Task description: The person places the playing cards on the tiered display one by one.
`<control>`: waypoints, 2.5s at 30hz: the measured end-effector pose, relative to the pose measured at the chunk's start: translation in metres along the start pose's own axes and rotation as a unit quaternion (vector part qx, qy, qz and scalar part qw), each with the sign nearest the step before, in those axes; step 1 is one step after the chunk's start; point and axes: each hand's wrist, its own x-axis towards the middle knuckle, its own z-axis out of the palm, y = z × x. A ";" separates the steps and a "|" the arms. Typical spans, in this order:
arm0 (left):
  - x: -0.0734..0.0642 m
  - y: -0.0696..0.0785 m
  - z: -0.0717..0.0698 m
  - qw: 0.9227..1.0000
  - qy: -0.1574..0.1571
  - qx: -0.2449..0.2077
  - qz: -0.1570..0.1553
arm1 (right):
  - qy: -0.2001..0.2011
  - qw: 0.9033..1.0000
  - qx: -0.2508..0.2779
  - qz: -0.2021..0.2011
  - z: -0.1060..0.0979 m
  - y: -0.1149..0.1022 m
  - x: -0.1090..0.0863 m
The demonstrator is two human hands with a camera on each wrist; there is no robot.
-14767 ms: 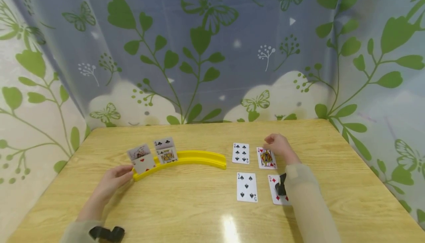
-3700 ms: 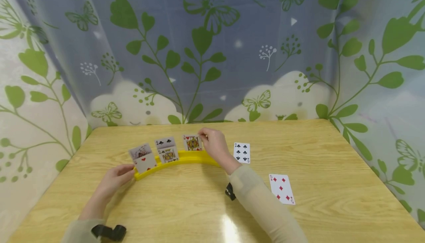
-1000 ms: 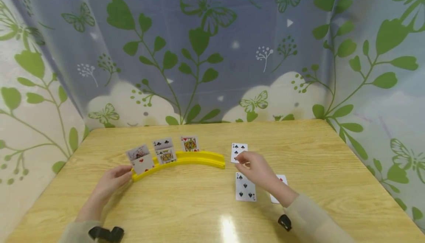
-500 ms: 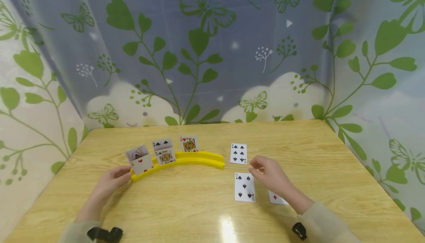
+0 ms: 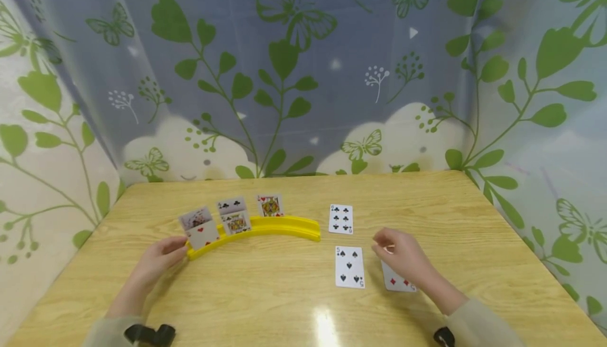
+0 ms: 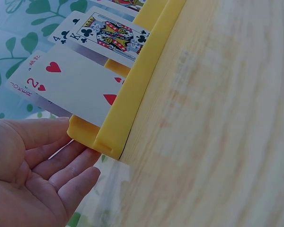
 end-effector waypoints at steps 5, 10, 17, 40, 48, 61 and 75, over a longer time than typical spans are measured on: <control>0.000 -0.001 0.000 1.000 -0.003 -0.002 -0.006 | -0.002 1.000 -0.009 0.010 -0.005 0.005 -0.005; 0.000 -0.001 -0.001 1.000 -0.003 -0.005 -0.005 | -0.006 1.000 -0.020 0.021 -0.009 0.012 -0.008; 0.000 0.001 -0.001 1.000 -0.005 -0.006 0.005 | -0.022 0.999 -0.027 0.031 -0.015 0.018 -0.006; 0.000 0.001 -0.001 1.000 -0.006 -0.003 0.000 | -0.112 0.991 -0.018 0.074 -0.024 0.051 0.003; 0.000 0.002 0.000 1.000 -0.004 0.002 0.000 | -0.130 0.989 -0.009 0.064 -0.025 0.058 0.005; 0.000 0.001 -0.001 1.000 -0.007 0.003 0.005 | -0.155 0.985 -0.039 0.065 -0.026 0.063 0.008; 0.001 -0.001 -0.001 1.000 -0.009 0.010 0.008 | -0.186 0.979 -0.074 0.044 -0.027 0.061 0.009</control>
